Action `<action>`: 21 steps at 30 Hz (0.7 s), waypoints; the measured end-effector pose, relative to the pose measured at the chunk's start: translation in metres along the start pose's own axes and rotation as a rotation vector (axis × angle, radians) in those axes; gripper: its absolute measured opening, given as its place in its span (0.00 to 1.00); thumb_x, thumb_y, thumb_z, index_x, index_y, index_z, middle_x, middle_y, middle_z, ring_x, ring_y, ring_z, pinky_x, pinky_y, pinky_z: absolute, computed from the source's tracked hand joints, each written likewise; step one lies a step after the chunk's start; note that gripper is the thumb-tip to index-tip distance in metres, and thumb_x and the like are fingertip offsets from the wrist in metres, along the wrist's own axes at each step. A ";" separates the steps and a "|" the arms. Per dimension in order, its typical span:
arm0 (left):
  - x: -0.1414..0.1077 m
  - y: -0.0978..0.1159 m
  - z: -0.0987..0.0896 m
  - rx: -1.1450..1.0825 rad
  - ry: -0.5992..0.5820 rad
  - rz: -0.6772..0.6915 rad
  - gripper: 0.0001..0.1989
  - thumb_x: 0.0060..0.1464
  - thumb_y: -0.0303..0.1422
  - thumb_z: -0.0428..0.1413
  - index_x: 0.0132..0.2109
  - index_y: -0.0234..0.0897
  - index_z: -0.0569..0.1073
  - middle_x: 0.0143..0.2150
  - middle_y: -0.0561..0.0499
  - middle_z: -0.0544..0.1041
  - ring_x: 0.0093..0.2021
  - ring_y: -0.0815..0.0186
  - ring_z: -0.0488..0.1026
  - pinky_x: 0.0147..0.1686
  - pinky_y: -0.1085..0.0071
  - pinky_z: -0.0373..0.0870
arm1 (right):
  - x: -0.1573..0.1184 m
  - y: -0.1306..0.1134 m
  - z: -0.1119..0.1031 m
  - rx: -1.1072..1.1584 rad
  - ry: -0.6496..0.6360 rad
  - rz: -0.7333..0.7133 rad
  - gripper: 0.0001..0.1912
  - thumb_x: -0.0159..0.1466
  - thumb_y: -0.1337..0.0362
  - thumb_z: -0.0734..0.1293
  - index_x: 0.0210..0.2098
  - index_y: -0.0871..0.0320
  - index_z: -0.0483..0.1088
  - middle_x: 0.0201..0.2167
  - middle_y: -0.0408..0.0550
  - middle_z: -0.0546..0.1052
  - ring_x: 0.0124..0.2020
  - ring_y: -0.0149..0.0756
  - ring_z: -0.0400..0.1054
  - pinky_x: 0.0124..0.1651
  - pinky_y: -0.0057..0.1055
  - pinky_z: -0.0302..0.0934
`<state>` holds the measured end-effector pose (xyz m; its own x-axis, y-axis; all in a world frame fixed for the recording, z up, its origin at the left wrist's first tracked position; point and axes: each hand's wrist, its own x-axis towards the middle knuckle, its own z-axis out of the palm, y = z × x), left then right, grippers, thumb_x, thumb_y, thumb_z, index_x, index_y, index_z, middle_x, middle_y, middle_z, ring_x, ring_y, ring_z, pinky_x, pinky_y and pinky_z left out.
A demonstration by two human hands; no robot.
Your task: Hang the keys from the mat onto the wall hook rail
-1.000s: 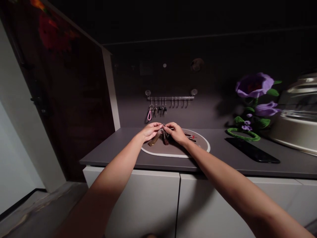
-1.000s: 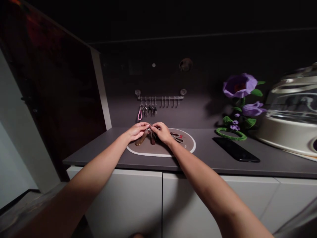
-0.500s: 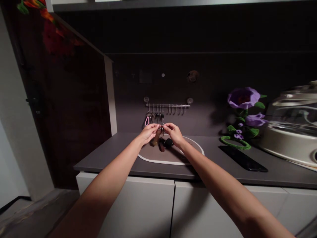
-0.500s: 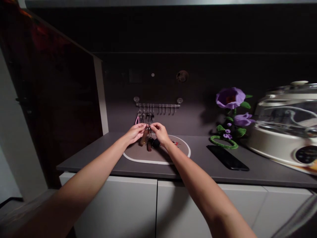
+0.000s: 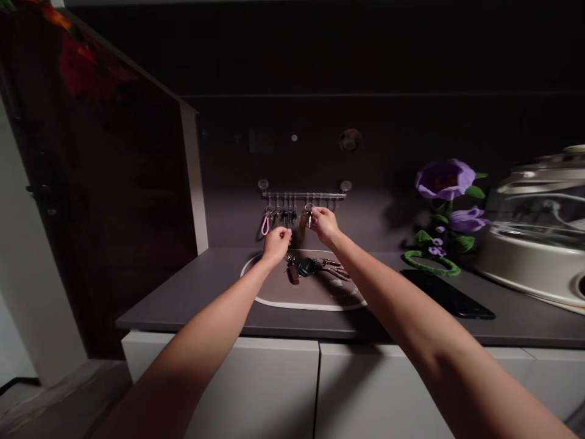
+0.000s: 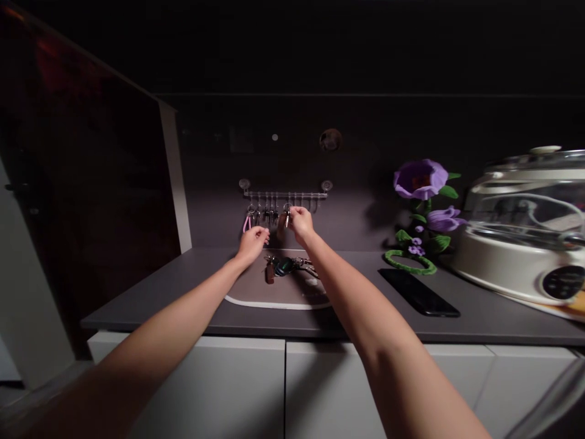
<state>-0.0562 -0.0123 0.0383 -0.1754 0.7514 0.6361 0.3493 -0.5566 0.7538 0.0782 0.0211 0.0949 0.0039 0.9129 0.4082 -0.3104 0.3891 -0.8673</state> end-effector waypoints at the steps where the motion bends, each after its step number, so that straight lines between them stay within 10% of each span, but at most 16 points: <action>1: -0.003 -0.004 -0.001 0.071 -0.012 0.051 0.09 0.50 0.34 0.50 0.25 0.35 0.68 0.23 0.52 0.70 0.25 0.71 0.65 0.29 0.75 0.60 | 0.004 0.000 0.000 0.006 0.009 0.014 0.04 0.56 0.68 0.62 0.27 0.59 0.60 0.16 0.36 0.64 0.16 0.21 0.57 0.22 0.21 0.57; 21: -0.006 -0.024 -0.008 0.334 -0.137 0.209 0.09 0.49 0.33 0.51 0.26 0.36 0.73 0.23 0.51 0.70 0.26 0.68 0.63 0.31 0.73 0.57 | 0.041 0.009 0.018 0.169 0.223 0.178 0.08 0.59 0.73 0.59 0.24 0.60 0.61 0.14 0.38 0.65 0.15 0.21 0.60 0.20 0.21 0.62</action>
<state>-0.0713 -0.0066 0.0179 0.0469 0.6872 0.7249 0.6476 -0.5735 0.5017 0.0589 0.0598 0.1091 0.1382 0.9764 0.1661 -0.4778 0.2126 -0.8523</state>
